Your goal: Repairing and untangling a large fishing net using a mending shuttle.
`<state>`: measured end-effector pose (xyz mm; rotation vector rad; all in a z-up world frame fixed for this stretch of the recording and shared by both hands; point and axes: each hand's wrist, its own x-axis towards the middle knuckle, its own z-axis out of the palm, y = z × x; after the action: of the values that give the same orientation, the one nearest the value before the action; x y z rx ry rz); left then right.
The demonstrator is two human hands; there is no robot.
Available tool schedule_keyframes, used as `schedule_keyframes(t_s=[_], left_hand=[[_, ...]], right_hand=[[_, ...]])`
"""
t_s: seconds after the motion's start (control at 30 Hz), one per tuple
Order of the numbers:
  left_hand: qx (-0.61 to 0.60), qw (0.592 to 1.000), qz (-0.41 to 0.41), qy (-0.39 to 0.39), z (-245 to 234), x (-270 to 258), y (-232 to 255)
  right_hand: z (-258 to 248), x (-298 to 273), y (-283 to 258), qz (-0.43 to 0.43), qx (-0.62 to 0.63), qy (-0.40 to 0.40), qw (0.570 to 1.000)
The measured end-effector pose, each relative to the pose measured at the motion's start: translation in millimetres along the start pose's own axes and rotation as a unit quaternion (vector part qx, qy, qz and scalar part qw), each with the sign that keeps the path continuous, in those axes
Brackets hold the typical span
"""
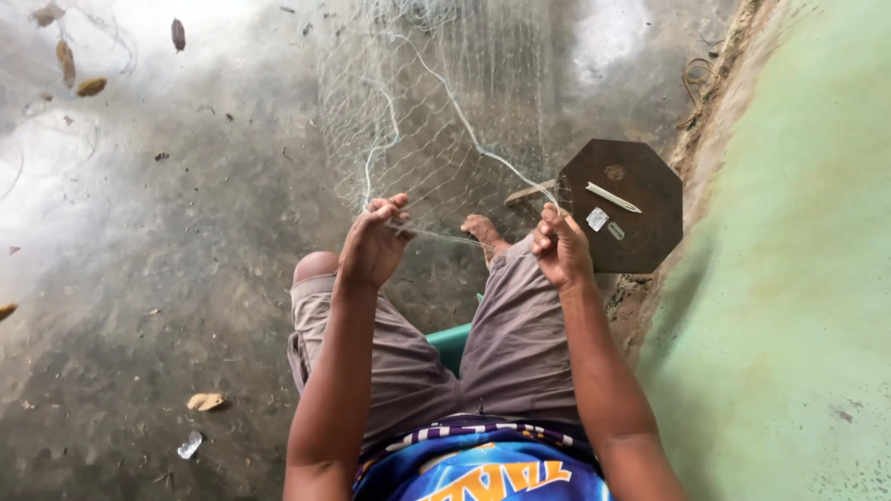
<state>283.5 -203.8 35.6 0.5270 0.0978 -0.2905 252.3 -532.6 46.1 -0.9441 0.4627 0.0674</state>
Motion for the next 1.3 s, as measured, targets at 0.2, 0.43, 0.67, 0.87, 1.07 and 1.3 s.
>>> schedule_keyframes(t_s=[0.2, 0.43, 0.67, 0.87, 1.07, 1.3], left_hand=[[-0.139, 0.989, 0.025, -0.03, -2, 14, 0], [-0.105, 0.994, 0.003, 0.015, -14, 25, -5], [-0.042, 0.999, 0.001, 0.034, 21, 21, 9], [-0.019, 0.998, 0.005, 0.064, 50, 19, 3], [0.031, 0.998, -0.023, 0.045, 67, 10, -13], [0.072, 0.995, -0.039, 0.061, 44, 12, -33]], right_hand=[[8, 0, 12, -0.024, -0.048, -0.029, 0.998], [-9, 19, 37, -0.046, -0.101, -0.035, 0.993], [-10, 19, 33, -0.02, 0.053, -0.096, 0.994], [-27, 36, 38, 0.018, 0.219, -0.217, 0.951], [-23, 29, 31, 0.037, 0.259, -0.28, 0.924], [-22, 24, 30, 0.029, 0.242, -0.297, 0.923]])
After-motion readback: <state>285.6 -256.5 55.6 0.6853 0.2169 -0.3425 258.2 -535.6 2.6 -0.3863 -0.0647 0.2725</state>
